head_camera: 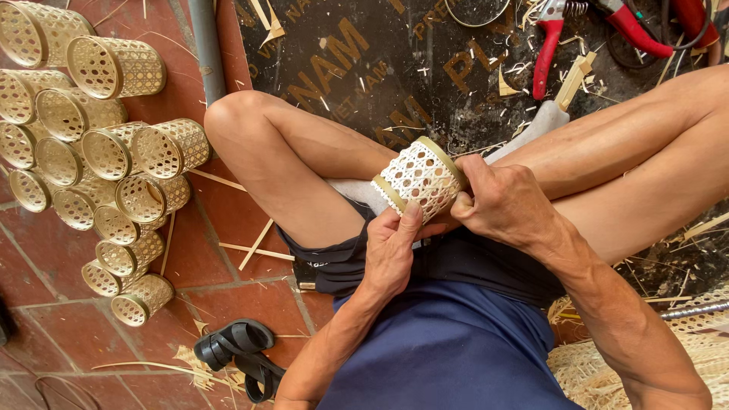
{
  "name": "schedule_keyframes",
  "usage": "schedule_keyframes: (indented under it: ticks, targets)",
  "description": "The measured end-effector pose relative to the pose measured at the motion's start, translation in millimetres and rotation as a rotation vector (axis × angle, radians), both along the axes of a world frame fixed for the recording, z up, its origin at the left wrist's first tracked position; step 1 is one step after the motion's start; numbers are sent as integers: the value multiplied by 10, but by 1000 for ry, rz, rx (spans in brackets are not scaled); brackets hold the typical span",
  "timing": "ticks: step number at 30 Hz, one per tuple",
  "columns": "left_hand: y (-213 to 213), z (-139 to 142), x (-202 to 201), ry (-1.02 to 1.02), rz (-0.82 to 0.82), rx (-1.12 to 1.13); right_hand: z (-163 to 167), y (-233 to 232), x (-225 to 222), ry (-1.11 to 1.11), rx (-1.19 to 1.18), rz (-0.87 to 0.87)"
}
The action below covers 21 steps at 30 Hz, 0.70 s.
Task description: The person sits on the floor assembling woven bamboo lampshade/basket bodies. They press and fit bamboo rims onto the woven cylinders, bend thin bamboo strips around a gray plastic pipe to form rims, and attach the rims to the basket bodies, adding finished pieces to a pile of completed baskets.
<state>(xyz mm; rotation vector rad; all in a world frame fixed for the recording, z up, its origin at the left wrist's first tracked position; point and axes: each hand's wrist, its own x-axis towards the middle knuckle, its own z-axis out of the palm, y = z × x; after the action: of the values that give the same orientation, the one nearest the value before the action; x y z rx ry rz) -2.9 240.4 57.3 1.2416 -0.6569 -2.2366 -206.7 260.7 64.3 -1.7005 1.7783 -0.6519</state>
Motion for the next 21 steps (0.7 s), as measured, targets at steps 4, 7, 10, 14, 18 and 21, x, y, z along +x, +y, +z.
schedule_keyframes:
  ticks: [4,7,10,14,18,21]
  targets:
    - [-216,144,0,-77,-199,-198,115,-17,-109,-52,-37,2]
    - [-514,276,129,-397,-474,-676,253,3,-281,-213,-117,-7]
    - [-661,381,117,-636,-644,-1195,326,13,-306,-388,-117,-193]
    - [-797,379,-146,-676,-754,-1632,99,-250,-104,-821,113,-423]
    - [-1244,-22,-426,-453,-555,-1626,-385,-748,-271,-804,110,-479]
    - [-1361,-292,-340,-302,-278,-1502,-652,-880,-434,-738,41,-409]
